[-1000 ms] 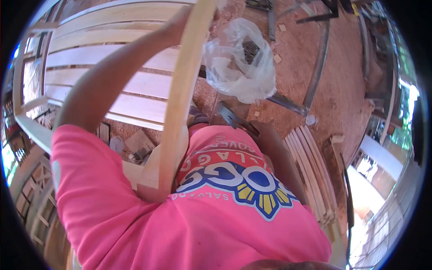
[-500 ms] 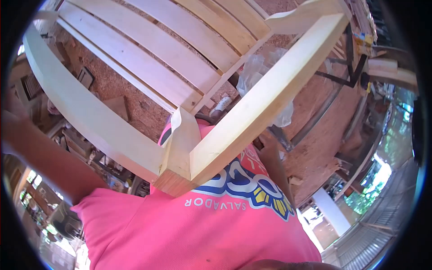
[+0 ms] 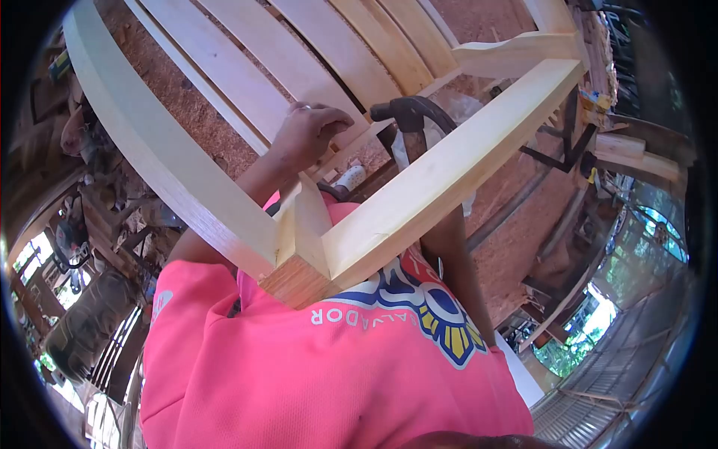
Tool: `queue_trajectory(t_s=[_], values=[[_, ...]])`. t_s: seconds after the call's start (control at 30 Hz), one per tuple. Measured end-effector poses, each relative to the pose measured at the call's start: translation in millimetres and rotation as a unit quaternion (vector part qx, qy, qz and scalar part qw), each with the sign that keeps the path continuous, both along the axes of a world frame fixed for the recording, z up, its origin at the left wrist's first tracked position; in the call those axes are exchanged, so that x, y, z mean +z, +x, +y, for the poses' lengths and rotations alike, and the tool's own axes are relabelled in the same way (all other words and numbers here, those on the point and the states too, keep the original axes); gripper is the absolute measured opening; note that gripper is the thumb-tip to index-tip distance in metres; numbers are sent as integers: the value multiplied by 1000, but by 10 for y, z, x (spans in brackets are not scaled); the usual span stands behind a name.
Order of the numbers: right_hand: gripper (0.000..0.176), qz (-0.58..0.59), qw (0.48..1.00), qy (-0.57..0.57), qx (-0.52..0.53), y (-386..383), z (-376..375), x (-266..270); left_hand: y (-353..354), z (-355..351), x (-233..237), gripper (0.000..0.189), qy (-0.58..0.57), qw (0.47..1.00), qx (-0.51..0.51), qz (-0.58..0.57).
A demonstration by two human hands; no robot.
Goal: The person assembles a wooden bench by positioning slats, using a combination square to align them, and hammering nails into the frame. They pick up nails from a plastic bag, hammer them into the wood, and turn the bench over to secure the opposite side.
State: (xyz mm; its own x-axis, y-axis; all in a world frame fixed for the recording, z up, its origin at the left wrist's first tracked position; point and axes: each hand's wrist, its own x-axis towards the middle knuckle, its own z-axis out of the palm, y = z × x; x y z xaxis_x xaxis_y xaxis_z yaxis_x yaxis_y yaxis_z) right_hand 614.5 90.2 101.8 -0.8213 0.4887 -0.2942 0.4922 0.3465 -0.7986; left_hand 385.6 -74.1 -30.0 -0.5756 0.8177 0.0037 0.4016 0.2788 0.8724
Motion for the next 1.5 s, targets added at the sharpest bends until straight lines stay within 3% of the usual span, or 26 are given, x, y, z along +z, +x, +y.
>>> queue_trajectory(t_s=[0.03, 0.37, 0.77, 0.87, 0.93, 1.07, 1.17, 1.23, 1.37, 1.5], values=[[38, 16, 1000, 17, 11, -17, 10, -1, 24, 25, -61, 14, -10, 999, -13, 52], [33, 33, 998, -27, 51, -119, -59, 112, 85, 77, -165, 20, -66, 994, -38, 78], [23, 73, 986, 77, 127, -146, -47, 115, 93, 61, -245, 21, -49, 995, -42, 74], [24, 33, 972, 100, 210, -148, 31, 87, 87, 73, -231, 24, -54, 995, -55, 63], [23, 24, 978, 121, 171, -165, -9, 125, 70, 79, -134, 24, -91, 993, -54, 55], [21, 47, 984, 117, 124, -55, -83, -4, 92, 90, -260, 23, -35, 995, -31, 84], [18, 18, 977, 106, 184, -27, 39, -88, 84, 86, -207, 24, -52, 994, -55, 84], [18, 23, 990, 88, 111, -11, 2, -128, 53, 86, -198, 26, -81, 992, -68, 66], [20, 13, 997, 60, 43, 57, -65, 105, -291, -67, -109, 41, -82, 978, -63, 179], [22, -29, 985, 121, 124, 164, -3, 139, -758, -68, 126, 65, -127, 962, -100, 220]])
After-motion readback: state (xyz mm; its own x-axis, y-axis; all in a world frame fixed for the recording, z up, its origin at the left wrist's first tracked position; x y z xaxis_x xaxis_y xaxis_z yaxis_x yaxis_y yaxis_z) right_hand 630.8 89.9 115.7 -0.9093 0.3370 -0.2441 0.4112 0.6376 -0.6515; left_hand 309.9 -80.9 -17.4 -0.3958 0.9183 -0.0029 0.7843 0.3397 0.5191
